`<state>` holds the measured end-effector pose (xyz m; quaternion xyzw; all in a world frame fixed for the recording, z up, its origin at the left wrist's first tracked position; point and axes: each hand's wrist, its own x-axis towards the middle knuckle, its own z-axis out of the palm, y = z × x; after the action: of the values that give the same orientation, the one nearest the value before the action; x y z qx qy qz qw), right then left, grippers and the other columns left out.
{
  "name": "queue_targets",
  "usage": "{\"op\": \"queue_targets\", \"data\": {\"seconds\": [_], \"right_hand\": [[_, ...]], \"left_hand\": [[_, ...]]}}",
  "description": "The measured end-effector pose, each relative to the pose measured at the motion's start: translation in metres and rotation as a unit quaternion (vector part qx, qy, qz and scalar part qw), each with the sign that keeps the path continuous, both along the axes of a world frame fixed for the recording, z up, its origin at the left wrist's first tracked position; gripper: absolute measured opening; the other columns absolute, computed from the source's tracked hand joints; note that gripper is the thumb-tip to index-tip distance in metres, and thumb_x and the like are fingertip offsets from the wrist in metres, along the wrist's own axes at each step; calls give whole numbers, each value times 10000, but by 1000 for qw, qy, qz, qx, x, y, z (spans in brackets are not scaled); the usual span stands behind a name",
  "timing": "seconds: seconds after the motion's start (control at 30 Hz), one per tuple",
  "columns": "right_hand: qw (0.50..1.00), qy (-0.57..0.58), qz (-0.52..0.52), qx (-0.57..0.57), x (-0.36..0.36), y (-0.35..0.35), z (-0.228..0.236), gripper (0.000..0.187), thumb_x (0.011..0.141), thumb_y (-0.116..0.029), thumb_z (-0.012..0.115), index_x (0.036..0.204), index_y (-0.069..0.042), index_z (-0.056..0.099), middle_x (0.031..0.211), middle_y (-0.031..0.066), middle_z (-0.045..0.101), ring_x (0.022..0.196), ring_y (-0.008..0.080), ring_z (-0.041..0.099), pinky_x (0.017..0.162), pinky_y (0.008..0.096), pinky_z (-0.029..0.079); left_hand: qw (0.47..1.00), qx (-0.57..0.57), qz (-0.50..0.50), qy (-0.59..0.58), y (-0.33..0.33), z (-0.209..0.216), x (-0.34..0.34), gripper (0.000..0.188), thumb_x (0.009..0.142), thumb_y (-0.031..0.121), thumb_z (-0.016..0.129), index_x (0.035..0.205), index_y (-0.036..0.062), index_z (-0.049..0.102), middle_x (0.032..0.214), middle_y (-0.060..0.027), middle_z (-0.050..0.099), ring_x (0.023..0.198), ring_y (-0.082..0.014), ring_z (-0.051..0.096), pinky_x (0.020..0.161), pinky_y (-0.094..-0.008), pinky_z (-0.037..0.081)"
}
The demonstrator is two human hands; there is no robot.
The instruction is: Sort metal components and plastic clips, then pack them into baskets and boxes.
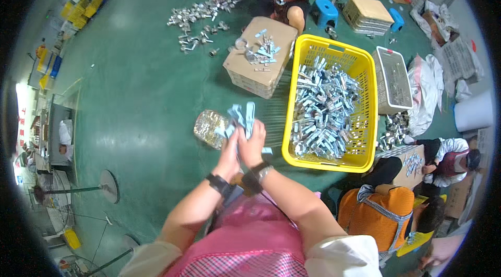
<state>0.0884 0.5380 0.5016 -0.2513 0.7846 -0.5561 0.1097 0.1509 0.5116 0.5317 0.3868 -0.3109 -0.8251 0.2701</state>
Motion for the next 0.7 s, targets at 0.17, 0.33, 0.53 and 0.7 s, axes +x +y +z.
{"op": "queue_targets", "data": {"seconds": [0.17,0.33,0.53,0.7], "right_hand": [[992,-70,-103,-20,-96,-107,-38,349,794,-191,645,1052,17,536,1034,203,533,971,377,500,860,442,400],[975,-135,-168,-52,-198,-200,-86,276,813,-180,622,1015,-5,552,984,201,547,929,380,522,826,444,409],[936,-251,-226,-95,-291,-285,-187,260,820,-176,624,1022,-22,568,948,181,558,916,358,539,787,424,428],[918,-296,-246,-93,-338,-329,-276,268,829,-193,618,1037,-30,573,1008,171,575,914,335,550,805,415,428]], "left_hand": [[994,-2,-80,-74,-117,-16,-105,471,924,274,547,1309,56,384,1256,-75,493,1175,-177,456,983,-328,376],[987,-29,-141,-70,-218,-81,-218,485,919,267,563,1315,61,373,1303,-74,460,1186,-175,455,978,-330,380],[966,24,-209,-154,-307,-151,-324,555,927,289,557,1380,70,323,1334,-60,448,1200,-173,442,999,-336,366],[953,34,-239,-186,-357,-223,-380,551,911,292,584,1360,75,350,1321,-47,456,1208,-161,425,1005,-325,345]]}}
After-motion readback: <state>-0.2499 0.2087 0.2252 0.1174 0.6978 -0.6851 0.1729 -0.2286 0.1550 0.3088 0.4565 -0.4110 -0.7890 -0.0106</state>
